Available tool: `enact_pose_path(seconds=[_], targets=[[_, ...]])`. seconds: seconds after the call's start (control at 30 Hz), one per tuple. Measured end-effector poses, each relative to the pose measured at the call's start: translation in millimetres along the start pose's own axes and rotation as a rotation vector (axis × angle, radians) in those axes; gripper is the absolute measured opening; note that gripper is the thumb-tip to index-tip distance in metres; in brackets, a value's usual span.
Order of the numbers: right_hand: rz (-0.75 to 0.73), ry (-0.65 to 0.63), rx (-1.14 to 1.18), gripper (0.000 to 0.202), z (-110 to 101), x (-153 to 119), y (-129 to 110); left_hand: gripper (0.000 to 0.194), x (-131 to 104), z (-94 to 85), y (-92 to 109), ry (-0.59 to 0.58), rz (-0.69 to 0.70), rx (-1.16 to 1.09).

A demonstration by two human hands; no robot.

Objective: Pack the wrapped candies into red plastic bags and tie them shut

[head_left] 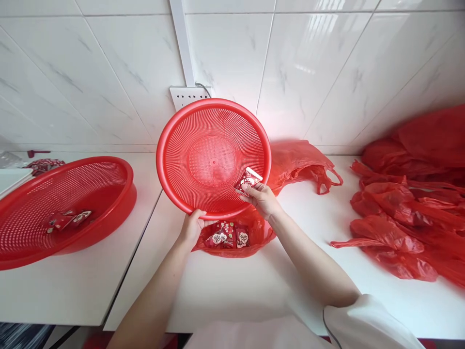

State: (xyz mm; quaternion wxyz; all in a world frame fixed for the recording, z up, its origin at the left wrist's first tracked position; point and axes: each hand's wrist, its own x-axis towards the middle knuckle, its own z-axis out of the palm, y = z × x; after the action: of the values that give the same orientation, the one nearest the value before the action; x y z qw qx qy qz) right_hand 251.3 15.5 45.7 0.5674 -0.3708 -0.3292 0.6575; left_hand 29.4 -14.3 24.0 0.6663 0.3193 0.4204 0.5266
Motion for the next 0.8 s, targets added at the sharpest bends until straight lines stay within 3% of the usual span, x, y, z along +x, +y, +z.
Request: enact_pose_path(seconds=[0.27,0.4,0.53,0.8], targets=[[0.136,0.022,0.104,0.035,8.9,0.4,6.2,0.008,-2.4,1.7,2.9,0.014,-0.027,-0.019],[0.203,-0.106,0.124,0.058,7.4,0.0,4.1,0.006,-3.6,1.0,3.1,0.004,-0.022,-0.006],[0.168,-0.181,0.063,0.063,6.9,-3.7,0.3,0.011,-2.7,0.0,2.9,0.001,-0.009,0.019],[0.069,-0.134,-0.050,0.060,11.9,-9.2,-1.7,0.010,-0.5,-1.1,1.7,0.003,-0.006,0.030]])
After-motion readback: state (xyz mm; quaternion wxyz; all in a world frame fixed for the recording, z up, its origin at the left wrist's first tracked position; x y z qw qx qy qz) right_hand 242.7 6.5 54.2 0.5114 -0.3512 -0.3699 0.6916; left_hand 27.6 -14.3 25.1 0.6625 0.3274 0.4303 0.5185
